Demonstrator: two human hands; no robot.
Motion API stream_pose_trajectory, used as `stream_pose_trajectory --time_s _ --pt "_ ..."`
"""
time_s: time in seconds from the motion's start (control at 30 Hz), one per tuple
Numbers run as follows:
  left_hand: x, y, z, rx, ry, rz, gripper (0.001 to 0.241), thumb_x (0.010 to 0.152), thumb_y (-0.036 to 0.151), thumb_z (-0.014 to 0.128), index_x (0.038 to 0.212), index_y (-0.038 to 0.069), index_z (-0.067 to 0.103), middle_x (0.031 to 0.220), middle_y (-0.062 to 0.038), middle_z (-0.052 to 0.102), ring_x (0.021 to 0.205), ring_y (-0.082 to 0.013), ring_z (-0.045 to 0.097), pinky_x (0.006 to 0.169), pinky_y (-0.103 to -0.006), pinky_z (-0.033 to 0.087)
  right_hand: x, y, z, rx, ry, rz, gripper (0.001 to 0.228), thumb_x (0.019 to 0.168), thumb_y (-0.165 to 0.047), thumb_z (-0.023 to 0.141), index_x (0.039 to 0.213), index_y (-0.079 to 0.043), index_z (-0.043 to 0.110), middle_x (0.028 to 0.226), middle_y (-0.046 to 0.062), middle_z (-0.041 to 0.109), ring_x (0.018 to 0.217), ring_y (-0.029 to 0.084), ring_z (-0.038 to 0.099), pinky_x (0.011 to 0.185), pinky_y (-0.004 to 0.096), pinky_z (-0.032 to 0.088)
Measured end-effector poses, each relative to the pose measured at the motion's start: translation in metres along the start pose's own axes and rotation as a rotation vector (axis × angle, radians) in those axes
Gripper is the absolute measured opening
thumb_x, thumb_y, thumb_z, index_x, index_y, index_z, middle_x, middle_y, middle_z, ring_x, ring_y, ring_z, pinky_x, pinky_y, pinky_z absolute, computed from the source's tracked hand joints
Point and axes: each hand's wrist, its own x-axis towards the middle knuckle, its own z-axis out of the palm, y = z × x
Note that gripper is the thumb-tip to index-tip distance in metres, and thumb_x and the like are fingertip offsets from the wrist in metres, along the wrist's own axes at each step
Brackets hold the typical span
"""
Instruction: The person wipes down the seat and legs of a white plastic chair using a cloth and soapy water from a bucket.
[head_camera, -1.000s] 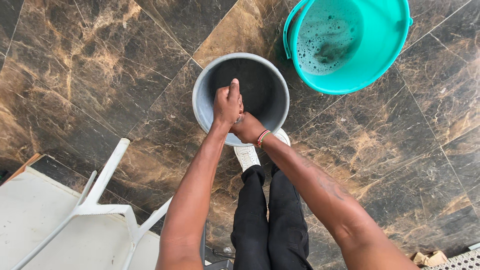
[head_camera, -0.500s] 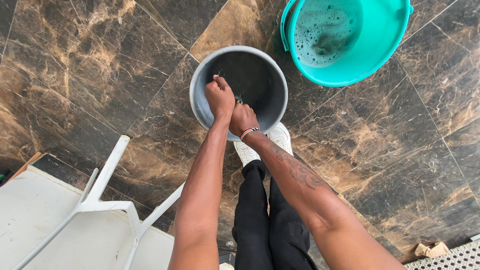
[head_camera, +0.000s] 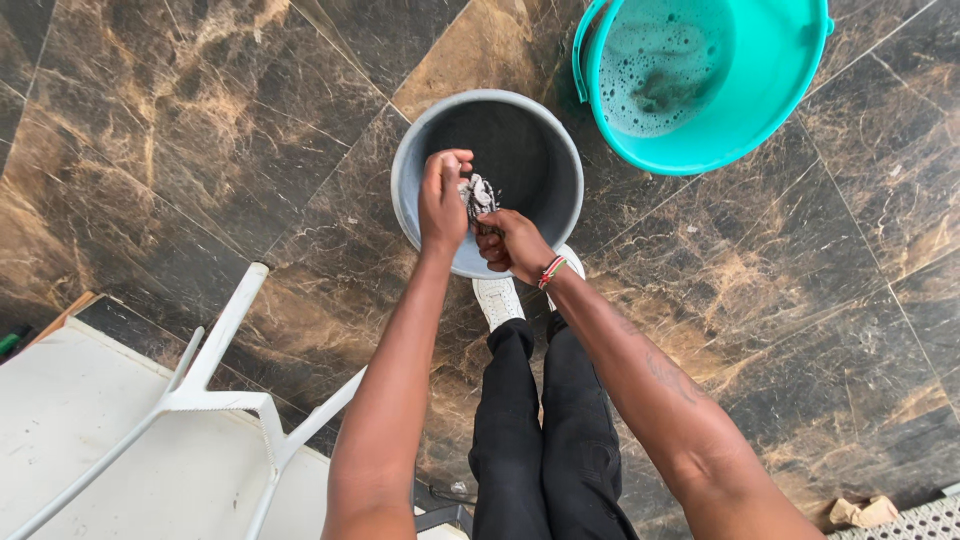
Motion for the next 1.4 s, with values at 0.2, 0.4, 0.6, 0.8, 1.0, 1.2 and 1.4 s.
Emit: stream_pose_trajectory --time_s 0.2,0.4,0.6,0.8,1.0,1.2,1.4 --pt "-0.022 0.034 -0.015 0.179 -0.339 0.502 0.042 0.108 0.032 0.042 0.126 0.011 0.073 0.124 -0.011 0.068 0.12 -0.0311 0.062 0.106 -0.0424 0.047 0.005 0.007 -0.04 0.454 -0.272 0.286 0.034 0.09 -0.039 0.05 0.09 -0.006 0.048 0.068 -0.008 0.024 0.051 0.001 0.023 0.038 0.014 0.018" --pt "-0.014 0.002 -0.028 0.616 -0.374 0.851 0.041 0.106 0.038 0.042 0.078 0.019 0.064 0.065 0.0 0.052 0.06 -0.0225 0.063 0.057 -0.0344 0.052 -0.009 0.002 -0.021 0.243 -0.183 0.298 0.044 0.081 -0.051 0.046 0.088 -0.008 0.051 0.067 -0.007 0.019 0.051 0.002 0.016 0.038 0.015 0.016" --pt "-0.015 0.011 -0.015 0.945 -0.244 0.809 0.052 0.106 0.033 0.048 0.058 0.014 0.055 0.05 -0.007 0.056 0.048 -0.0285 0.067 0.046 -0.0395 0.051 0.005 -0.005 -0.013 -0.959 0.371 -0.294 0.064 0.108 -0.039 0.027 0.064 -0.01 0.064 0.056 0.011 0.066 0.059 0.028 0.069 0.054 0.036 0.051" --pt "-0.003 -0.005 -0.003 0.97 -0.398 0.162 0.069 0.106 0.043 0.031 0.064 0.003 0.069 0.061 -0.021 0.068 0.068 -0.0461 0.073 0.063 -0.0539 0.057 0.018 -0.014 -0.004 -1.166 0.541 -0.343 0.072 0.108 -0.033 0.02 0.071 0.004 0.07 0.067 0.026 0.068 0.072 0.045 0.069 0.063 0.054 0.049" --pt "-0.009 -0.055 0.013 0.766 -0.451 -0.177 0.063 0.098 0.042 0.036 0.07 0.0 0.073 0.076 -0.025 0.072 0.084 -0.0475 0.074 0.069 -0.0594 0.056 0.026 0.003 -0.028 -1.433 0.65 -0.247 0.076 0.107 -0.043 0.022 0.077 0.003 0.075 0.076 0.031 0.07 0.083 0.051 0.071 0.069 0.062 0.052" --pt "-0.015 -0.048 0.02 0.648 -0.409 -0.283 0.057 0.096 0.038 0.038 0.078 -0.004 0.072 0.083 -0.029 0.072 0.09 -0.0479 0.073 0.072 -0.058 0.058 0.011 -0.008 -0.021 -1.566 0.668 -0.381 0.075 0.109 -0.039 0.026 0.069 0.002 0.073 0.071 0.034 0.067 0.078 0.056 0.068 0.069 0.063 0.052" --pt "-0.019 -0.041 0.007 0.541 -0.474 -0.253 0.052 0.097 0.027 0.035 0.104 -0.011 0.069 0.1 -0.04 0.069 0.097 -0.0605 0.065 0.078 -0.066 0.057 0.008 -0.014 -0.016 -1.744 0.599 -0.469 0.073 0.109 -0.04 0.028 0.063 -0.004 0.071 0.065 0.031 0.065 0.071 0.055 0.068 0.066 0.061 0.053"
